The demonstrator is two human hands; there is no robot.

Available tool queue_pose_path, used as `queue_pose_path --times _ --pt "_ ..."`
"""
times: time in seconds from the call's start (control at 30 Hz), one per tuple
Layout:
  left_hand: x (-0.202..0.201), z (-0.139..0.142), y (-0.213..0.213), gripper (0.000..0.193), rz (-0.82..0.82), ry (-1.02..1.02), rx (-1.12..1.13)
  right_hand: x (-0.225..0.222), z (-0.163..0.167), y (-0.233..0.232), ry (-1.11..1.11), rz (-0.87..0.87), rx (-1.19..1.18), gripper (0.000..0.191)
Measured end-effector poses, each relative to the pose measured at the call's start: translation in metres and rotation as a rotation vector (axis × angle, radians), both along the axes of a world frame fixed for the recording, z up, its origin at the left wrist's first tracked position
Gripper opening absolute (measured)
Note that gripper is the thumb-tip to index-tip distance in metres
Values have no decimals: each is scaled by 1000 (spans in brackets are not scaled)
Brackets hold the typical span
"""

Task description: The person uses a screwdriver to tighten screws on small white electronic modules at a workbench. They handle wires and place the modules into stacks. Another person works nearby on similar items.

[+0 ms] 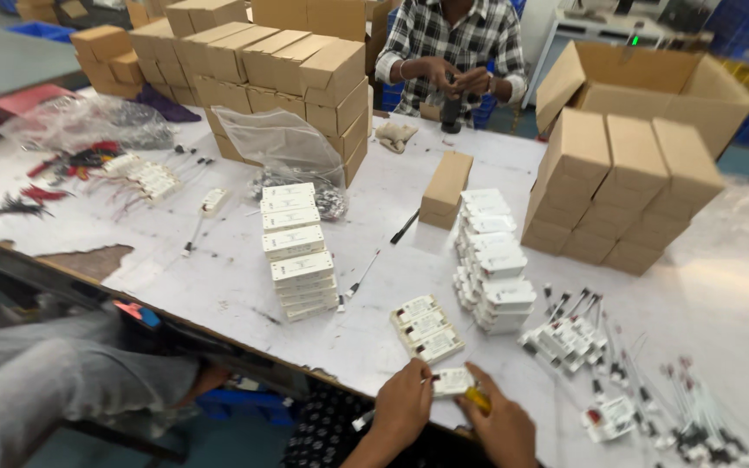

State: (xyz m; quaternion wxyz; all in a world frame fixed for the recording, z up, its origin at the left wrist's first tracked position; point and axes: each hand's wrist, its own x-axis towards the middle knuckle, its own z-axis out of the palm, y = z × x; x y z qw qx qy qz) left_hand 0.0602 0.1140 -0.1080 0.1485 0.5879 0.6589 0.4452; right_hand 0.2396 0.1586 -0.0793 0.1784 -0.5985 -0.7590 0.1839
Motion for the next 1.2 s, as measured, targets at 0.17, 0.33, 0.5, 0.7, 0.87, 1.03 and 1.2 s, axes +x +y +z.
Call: queue_pose_path --times 0.17,0.33,0.5,0.7,0.87,1.03,1.2 --pt "-7 1 -28 11 4 -111 52 -6 7 -33 -54 -95 39 54" --pt "-50 17 -85 18 143 -304 -280 -5 -3 -59 53 -154 187 33" --pt "-161 51 -164 20 473 -251 50 -15 -9 -67 107 -190 280 19" --pt "-301 82 -157 17 811 -185 159 -24 -12 -74 37 -209 269 21" --pt "-347 114 -106 19 826 -305 136 -27 -16 -77 59 -231 296 22" --pt "-362 132 -79 30 774 -49 249 -32 -17 -72 45 -253 253 24" --pt "-337 123 -75 35 800 114 489 -39 -11 -61 21 -293 149 23"
